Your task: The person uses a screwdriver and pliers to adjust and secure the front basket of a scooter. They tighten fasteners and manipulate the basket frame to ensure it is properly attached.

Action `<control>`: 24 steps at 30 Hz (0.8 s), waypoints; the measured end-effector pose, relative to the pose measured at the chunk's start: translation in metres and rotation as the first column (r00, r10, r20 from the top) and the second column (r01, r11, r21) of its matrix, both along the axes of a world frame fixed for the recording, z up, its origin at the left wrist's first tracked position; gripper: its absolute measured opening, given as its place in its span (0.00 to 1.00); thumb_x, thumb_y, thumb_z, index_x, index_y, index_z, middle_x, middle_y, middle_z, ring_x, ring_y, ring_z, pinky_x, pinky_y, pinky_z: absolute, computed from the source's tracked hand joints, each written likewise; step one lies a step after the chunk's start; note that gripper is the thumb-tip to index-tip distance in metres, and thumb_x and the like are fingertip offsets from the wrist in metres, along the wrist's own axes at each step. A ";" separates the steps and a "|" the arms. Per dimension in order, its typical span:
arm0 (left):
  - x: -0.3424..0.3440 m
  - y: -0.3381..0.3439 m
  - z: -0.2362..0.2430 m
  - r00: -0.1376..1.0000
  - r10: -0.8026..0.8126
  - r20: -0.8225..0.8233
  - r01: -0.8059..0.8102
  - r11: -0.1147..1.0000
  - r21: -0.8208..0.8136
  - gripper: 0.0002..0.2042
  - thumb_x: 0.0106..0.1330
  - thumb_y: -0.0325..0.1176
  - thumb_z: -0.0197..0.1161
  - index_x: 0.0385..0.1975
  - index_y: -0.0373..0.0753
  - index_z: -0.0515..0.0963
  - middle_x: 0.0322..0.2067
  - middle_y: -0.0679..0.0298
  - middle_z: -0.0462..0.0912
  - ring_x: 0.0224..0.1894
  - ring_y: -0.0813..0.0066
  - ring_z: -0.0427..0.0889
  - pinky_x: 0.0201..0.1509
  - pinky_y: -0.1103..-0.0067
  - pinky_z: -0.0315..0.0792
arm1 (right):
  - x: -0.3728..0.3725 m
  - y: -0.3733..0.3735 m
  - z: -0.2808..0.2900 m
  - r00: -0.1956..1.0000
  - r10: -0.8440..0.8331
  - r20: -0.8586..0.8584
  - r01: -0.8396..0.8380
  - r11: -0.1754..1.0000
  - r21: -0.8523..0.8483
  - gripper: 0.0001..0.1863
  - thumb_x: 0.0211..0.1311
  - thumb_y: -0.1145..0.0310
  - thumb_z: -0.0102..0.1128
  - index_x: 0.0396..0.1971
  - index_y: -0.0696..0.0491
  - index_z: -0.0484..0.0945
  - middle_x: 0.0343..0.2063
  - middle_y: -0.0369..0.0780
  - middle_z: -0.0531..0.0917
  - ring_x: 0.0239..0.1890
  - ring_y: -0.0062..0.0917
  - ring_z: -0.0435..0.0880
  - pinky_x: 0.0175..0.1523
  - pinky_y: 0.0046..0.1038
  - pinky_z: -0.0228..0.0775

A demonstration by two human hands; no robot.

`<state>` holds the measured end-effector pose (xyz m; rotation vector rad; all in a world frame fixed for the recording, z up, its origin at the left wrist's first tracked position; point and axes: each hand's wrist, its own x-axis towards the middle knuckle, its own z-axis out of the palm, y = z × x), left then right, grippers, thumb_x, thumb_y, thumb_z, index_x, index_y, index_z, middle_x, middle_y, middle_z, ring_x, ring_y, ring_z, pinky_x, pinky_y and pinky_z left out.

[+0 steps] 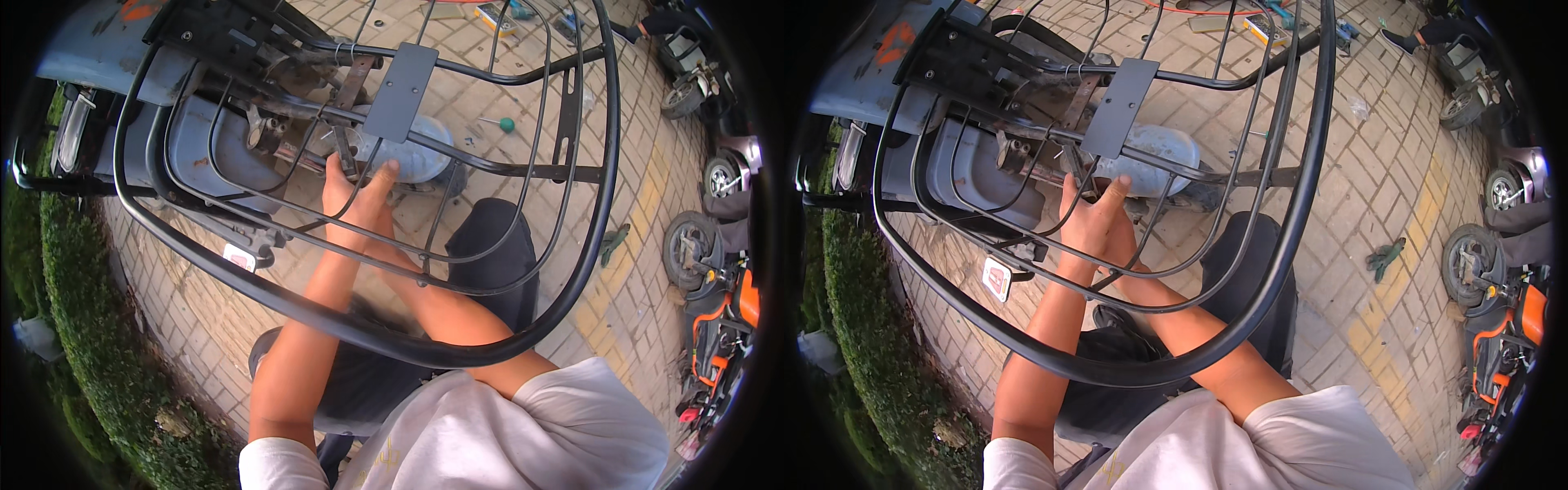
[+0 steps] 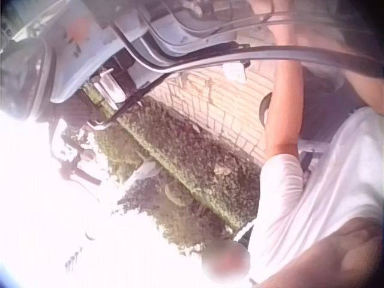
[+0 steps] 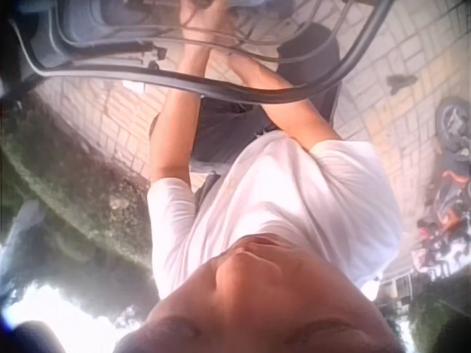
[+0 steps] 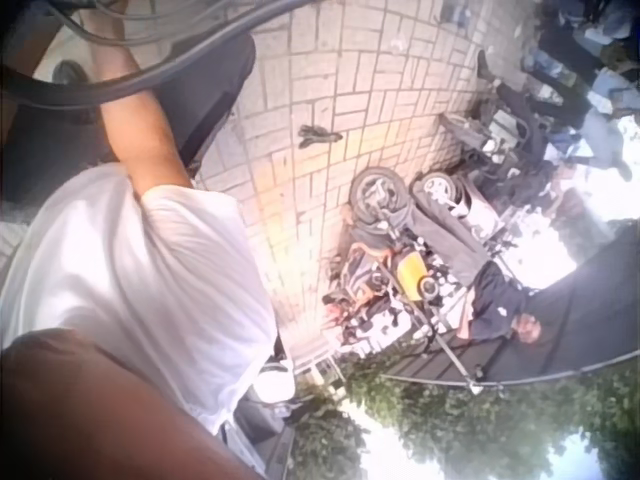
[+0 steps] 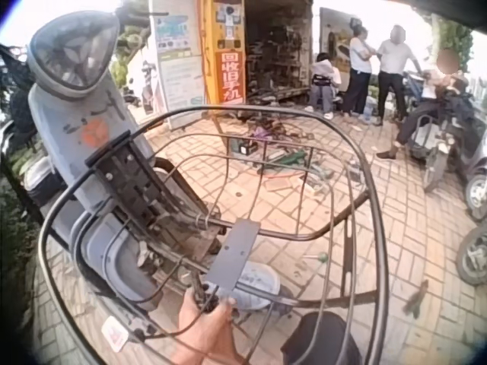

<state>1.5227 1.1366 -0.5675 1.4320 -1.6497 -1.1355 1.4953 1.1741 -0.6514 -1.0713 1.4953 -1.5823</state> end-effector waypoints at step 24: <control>0.009 -0.027 -0.014 0.902 -0.162 -0.399 0.296 0.907 0.300 0.19 0.60 0.42 0.67 0.17 0.34 0.73 0.14 0.64 0.74 0.19 0.76 0.73 0.26 0.78 0.68 | -0.029 0.038 0.017 0.977 0.200 -0.079 -0.162 0.925 0.343 0.29 0.42 0.64 0.74 0.43 0.61 0.70 0.35 0.47 0.82 0.40 0.37 0.83 0.44 0.31 0.73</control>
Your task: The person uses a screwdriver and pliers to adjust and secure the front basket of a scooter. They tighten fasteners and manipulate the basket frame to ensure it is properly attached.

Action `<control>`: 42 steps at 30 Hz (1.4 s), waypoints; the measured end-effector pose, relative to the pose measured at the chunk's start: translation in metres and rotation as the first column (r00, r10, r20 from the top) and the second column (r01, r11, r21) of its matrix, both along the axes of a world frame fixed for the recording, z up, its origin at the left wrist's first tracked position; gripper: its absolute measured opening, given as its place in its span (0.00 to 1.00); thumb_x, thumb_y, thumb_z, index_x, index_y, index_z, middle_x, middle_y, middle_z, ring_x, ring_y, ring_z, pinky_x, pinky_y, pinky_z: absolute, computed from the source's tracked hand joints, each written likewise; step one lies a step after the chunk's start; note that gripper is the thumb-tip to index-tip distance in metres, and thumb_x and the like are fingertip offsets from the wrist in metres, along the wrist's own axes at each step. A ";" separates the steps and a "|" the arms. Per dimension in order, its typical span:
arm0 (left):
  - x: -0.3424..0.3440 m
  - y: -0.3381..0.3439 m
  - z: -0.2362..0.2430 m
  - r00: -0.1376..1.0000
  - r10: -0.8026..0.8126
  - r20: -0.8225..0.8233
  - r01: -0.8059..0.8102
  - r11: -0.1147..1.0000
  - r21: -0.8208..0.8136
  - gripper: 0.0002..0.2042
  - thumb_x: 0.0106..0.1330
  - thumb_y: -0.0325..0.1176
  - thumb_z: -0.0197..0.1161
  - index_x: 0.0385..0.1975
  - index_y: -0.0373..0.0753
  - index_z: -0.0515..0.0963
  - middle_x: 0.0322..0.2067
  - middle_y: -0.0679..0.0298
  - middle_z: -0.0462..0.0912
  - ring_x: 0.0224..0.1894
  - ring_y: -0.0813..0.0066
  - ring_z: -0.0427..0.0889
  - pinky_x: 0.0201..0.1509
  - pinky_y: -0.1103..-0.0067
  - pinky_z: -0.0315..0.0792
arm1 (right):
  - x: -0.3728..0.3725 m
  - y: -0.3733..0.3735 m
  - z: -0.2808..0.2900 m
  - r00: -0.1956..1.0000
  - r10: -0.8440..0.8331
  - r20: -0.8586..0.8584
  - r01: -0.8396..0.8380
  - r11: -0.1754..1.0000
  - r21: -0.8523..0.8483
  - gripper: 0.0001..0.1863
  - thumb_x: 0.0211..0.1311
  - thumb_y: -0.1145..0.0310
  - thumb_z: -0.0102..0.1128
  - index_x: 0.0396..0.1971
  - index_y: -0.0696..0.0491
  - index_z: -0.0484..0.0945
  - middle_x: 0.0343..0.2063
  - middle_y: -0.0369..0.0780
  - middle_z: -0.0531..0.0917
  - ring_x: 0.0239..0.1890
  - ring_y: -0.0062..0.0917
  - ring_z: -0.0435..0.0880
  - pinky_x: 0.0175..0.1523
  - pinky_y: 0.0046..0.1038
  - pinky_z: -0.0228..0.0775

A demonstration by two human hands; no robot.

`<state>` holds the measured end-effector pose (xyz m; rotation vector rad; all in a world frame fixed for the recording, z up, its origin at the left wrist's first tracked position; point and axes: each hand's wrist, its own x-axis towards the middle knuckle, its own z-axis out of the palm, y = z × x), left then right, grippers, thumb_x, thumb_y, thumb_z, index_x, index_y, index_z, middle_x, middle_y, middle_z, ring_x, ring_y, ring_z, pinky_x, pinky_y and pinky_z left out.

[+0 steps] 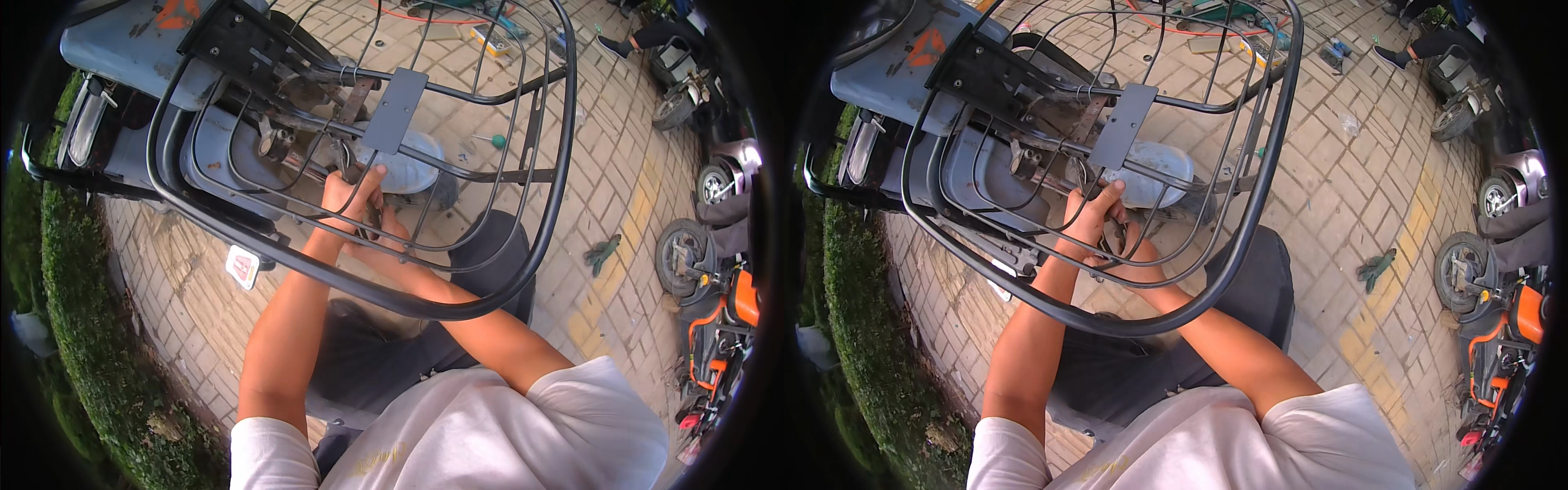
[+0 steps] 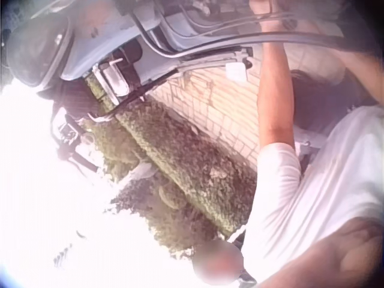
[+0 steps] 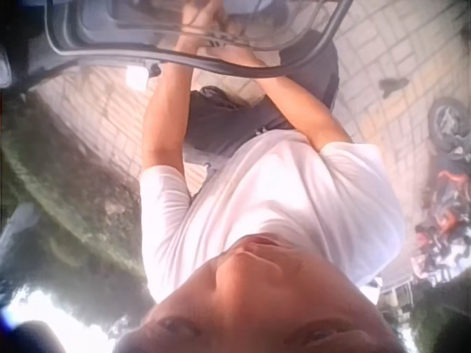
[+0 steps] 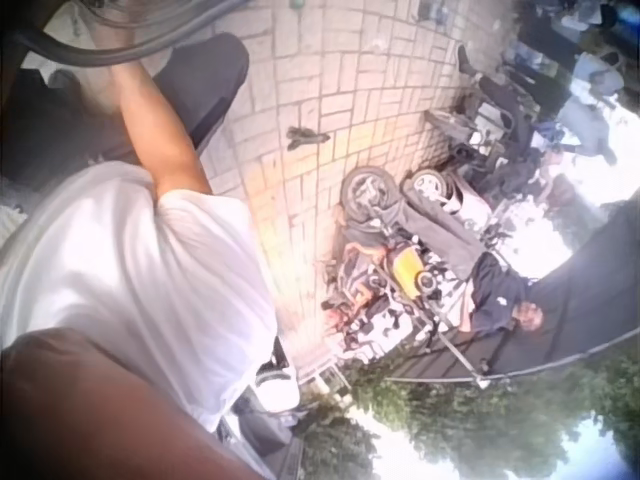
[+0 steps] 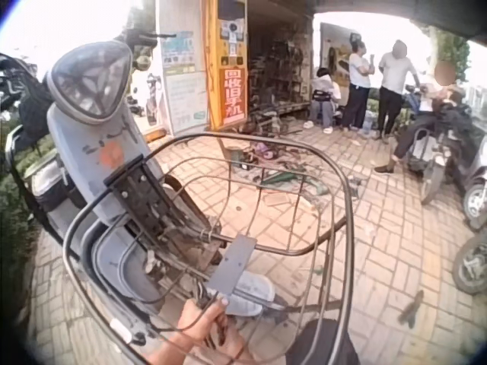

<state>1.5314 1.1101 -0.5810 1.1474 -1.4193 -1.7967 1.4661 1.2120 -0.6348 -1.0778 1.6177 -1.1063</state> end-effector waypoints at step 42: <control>-0.025 0.027 0.011 0.995 0.104 0.006 -0.104 0.990 0.090 0.18 0.65 0.43 0.63 0.21 0.36 0.72 0.15 0.65 0.70 0.19 0.73 0.72 0.25 0.75 0.66 | -0.060 0.026 -0.034 0.430 0.064 0.901 -0.028 0.998 -0.058 0.28 0.48 0.62 0.75 0.45 0.57 0.71 0.41 0.43 0.78 0.44 0.31 0.79 0.47 0.30 0.72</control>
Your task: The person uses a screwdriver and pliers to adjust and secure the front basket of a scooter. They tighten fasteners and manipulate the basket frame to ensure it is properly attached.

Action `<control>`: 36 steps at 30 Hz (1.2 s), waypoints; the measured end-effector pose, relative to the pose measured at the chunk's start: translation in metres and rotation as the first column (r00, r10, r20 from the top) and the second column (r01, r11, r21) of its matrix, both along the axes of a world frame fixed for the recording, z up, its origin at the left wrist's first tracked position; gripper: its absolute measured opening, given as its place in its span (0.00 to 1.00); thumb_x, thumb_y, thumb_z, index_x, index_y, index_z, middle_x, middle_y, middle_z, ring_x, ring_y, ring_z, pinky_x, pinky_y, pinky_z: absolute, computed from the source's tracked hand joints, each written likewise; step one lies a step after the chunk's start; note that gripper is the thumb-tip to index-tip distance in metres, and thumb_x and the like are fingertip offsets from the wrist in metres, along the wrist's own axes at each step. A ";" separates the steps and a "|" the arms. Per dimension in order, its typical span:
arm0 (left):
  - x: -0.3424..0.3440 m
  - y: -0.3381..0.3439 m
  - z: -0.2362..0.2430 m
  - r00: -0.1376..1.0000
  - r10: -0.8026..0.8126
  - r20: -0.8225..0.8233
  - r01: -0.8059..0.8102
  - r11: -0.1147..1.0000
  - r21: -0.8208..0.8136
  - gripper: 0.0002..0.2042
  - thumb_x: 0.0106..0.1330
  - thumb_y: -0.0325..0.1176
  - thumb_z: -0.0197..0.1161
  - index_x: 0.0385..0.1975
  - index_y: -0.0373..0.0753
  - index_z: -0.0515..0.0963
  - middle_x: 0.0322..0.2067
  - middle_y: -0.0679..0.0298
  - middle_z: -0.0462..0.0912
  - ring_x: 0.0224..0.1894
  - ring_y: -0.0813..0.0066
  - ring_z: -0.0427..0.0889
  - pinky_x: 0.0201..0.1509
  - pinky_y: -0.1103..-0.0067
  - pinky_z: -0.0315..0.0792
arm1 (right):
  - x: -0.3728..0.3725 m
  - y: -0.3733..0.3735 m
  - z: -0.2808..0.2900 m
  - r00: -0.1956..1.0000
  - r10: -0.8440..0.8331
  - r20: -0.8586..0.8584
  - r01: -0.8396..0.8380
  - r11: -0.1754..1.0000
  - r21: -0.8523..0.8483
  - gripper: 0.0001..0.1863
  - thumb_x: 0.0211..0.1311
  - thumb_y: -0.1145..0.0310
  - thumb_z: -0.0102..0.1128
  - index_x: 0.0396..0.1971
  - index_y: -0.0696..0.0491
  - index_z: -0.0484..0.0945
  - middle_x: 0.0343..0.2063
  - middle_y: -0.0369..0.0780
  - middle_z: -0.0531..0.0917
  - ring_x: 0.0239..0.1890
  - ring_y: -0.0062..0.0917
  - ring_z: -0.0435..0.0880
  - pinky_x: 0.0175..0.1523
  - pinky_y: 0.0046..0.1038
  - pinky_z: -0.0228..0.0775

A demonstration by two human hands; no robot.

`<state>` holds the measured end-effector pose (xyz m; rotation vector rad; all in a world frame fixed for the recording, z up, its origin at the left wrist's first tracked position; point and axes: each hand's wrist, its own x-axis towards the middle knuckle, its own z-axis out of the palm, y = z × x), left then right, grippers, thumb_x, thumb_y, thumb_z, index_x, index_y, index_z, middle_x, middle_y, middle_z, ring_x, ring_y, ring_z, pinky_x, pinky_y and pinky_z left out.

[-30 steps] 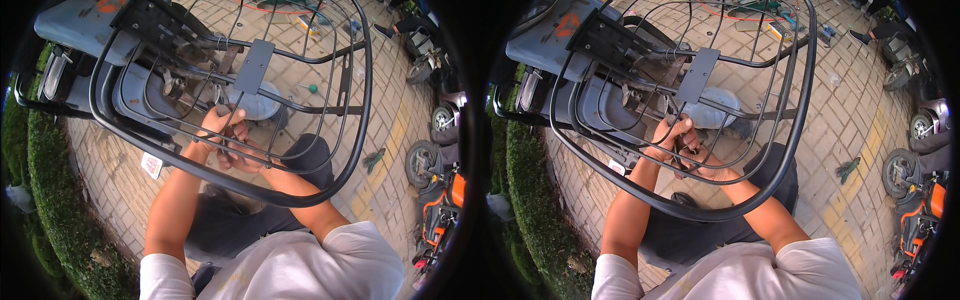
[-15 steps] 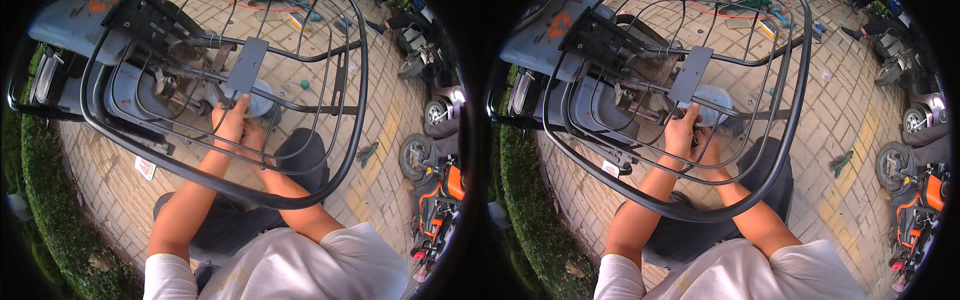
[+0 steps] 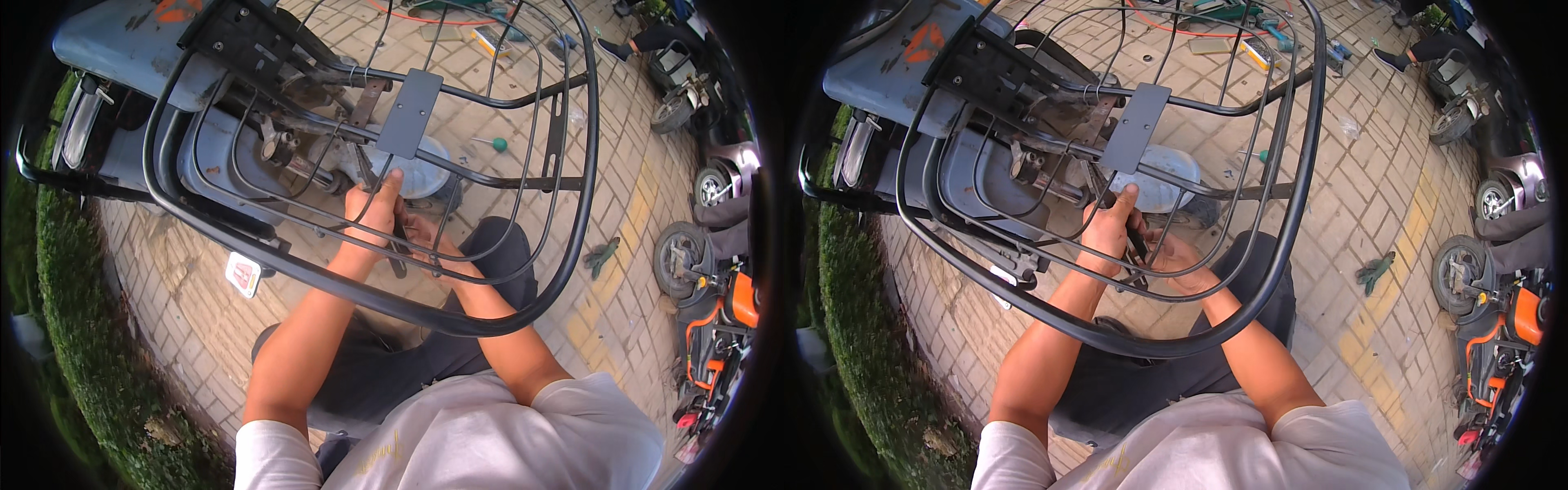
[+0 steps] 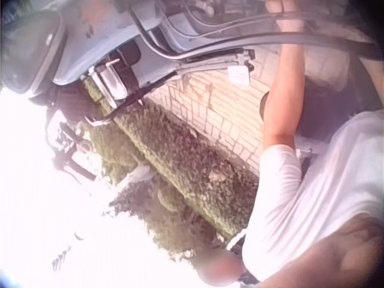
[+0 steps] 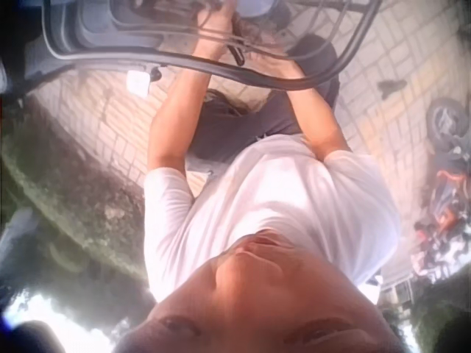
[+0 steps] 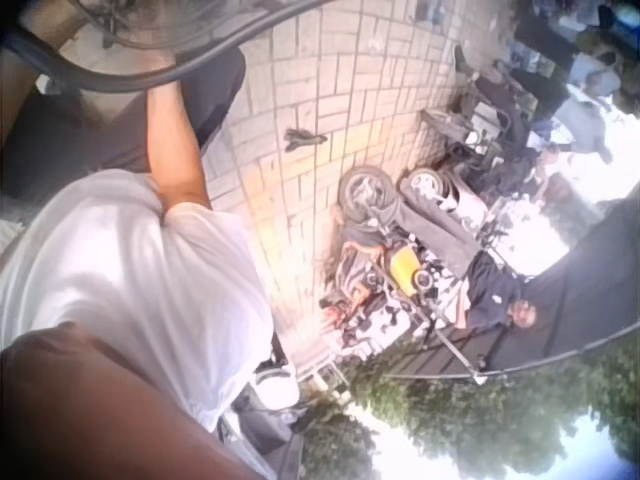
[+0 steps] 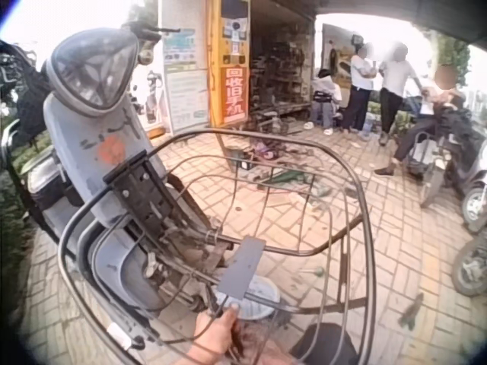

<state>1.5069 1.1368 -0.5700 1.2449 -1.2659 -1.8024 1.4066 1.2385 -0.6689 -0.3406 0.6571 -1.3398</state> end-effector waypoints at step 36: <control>0.041 -0.011 0.032 0.636 -0.056 -0.769 0.621 0.628 0.468 0.15 0.69 0.44 0.53 0.22 0.44 0.64 0.16 0.70 0.63 0.22 0.72 0.66 0.29 0.72 0.65 | 0.078 0.012 0.119 0.838 0.124 0.532 -0.182 0.982 0.057 0.19 0.67 0.46 0.49 0.41 0.47 0.71 0.33 0.36 0.76 0.29 0.25 0.73 0.37 0.31 0.63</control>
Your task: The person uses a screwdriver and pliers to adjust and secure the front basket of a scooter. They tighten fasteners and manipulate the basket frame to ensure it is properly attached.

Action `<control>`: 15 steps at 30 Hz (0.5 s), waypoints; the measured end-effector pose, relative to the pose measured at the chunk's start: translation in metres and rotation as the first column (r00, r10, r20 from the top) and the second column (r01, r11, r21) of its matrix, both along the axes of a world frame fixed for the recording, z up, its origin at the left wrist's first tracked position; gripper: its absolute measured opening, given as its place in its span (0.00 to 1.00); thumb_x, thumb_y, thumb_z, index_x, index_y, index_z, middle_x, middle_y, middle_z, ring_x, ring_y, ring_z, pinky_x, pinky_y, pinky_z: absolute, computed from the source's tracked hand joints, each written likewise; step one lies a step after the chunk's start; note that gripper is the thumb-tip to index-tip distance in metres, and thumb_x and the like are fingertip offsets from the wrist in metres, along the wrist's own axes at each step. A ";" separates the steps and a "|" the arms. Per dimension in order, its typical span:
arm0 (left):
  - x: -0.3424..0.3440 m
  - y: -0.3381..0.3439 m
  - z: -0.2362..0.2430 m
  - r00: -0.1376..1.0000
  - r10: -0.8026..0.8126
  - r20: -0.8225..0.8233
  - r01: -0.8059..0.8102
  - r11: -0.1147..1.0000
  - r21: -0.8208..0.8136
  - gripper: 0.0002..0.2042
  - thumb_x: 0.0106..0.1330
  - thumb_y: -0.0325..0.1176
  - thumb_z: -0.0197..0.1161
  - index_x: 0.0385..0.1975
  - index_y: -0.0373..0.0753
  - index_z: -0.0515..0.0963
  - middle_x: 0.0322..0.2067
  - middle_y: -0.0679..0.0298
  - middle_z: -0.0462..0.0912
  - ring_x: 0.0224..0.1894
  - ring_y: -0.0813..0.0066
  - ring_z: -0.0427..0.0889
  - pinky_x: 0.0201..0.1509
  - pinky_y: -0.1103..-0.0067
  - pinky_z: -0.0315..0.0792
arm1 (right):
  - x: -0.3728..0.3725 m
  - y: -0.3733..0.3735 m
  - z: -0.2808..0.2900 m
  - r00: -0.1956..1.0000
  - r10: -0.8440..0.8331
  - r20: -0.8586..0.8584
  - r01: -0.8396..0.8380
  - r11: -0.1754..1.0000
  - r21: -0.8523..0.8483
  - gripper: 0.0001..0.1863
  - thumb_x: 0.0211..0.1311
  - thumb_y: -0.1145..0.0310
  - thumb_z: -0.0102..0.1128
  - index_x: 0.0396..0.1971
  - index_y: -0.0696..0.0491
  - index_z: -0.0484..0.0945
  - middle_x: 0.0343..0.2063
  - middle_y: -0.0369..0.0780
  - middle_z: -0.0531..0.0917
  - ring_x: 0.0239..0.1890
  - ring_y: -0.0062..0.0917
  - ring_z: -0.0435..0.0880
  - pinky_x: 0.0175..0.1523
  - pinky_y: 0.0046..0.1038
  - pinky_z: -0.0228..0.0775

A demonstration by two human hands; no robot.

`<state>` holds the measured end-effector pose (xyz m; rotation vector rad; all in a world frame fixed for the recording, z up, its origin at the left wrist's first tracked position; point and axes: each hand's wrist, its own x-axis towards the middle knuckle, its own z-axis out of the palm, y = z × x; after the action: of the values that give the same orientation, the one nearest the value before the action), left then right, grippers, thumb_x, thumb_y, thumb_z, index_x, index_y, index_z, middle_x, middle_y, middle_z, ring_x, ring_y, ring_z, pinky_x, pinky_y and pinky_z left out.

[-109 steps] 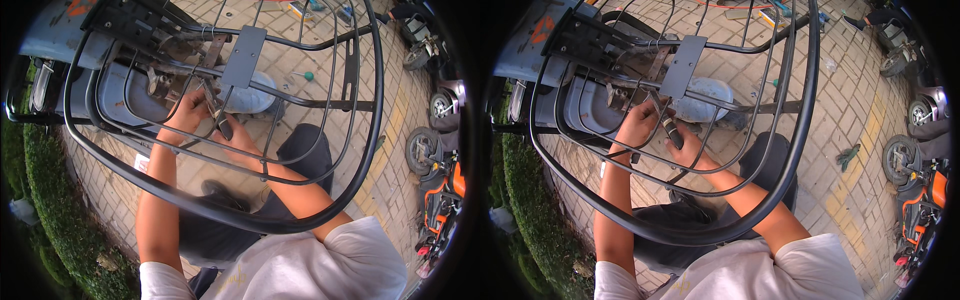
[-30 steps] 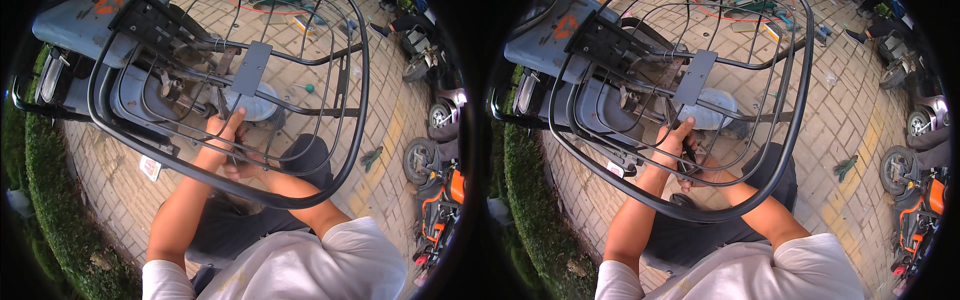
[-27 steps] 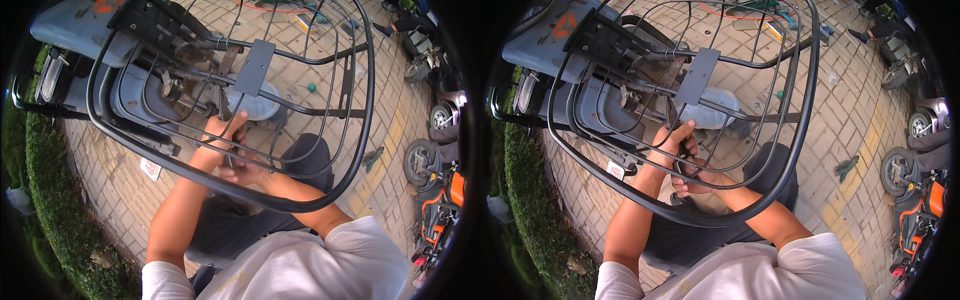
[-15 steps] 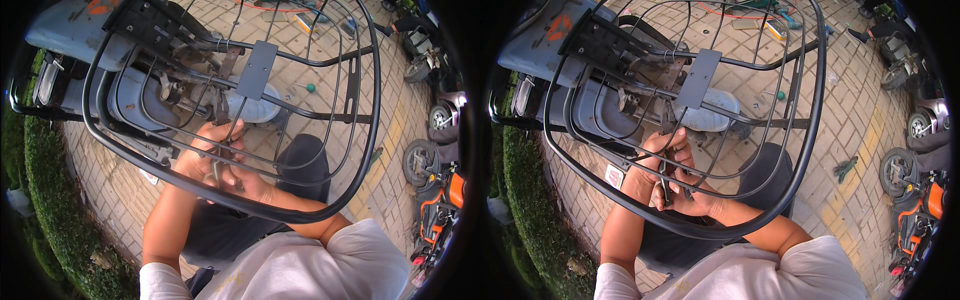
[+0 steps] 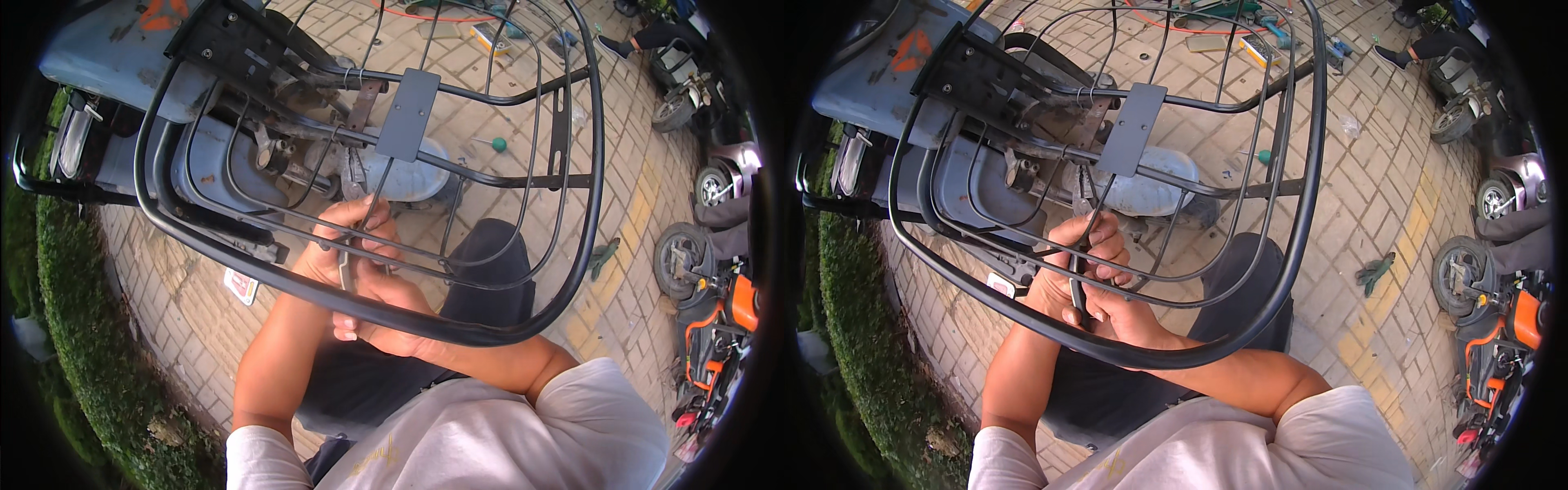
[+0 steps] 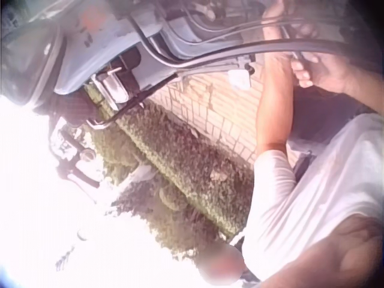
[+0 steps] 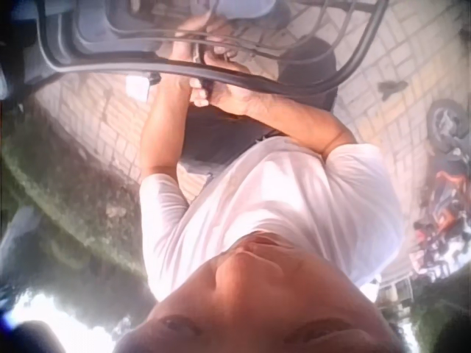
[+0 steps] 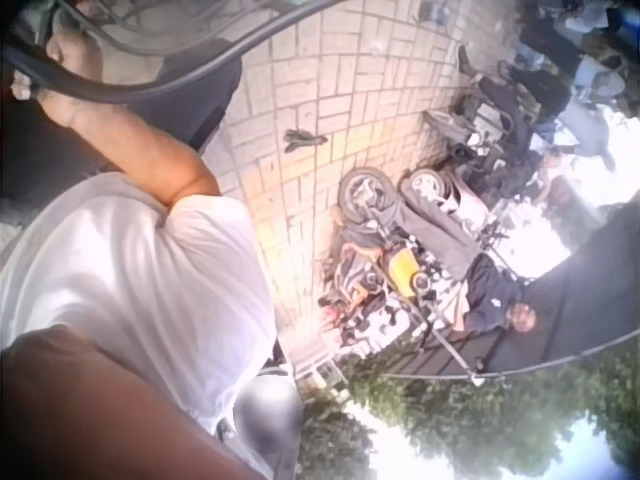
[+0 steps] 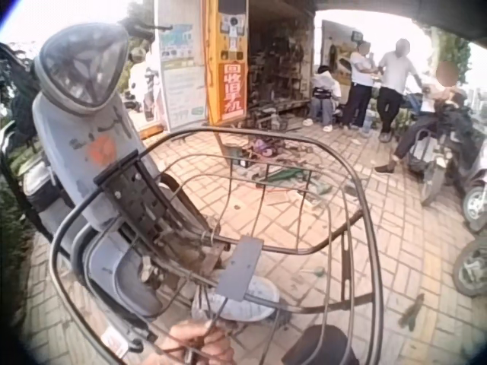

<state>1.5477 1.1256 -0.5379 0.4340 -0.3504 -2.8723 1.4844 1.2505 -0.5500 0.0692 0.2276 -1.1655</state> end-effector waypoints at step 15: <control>0.002 -0.006 -0.040 0.715 0.518 0.470 0.143 0.549 -0.823 0.29 0.61 0.55 0.64 0.45 0.31 0.75 0.39 0.59 0.79 0.45 0.73 0.77 0.51 0.76 0.71 | -0.026 -0.050 -0.121 -0.054 -0.387 -0.921 0.272 0.881 -0.386 0.14 0.59 0.61 0.62 0.29 0.59 0.79 0.25 0.44 0.78 0.29 0.34 0.79 0.34 0.34 0.69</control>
<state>1.5499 1.1194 -0.5777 1.1951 -1.5612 -1.8306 1.4587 1.2004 -0.6709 -0.9329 1.5694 -1.5495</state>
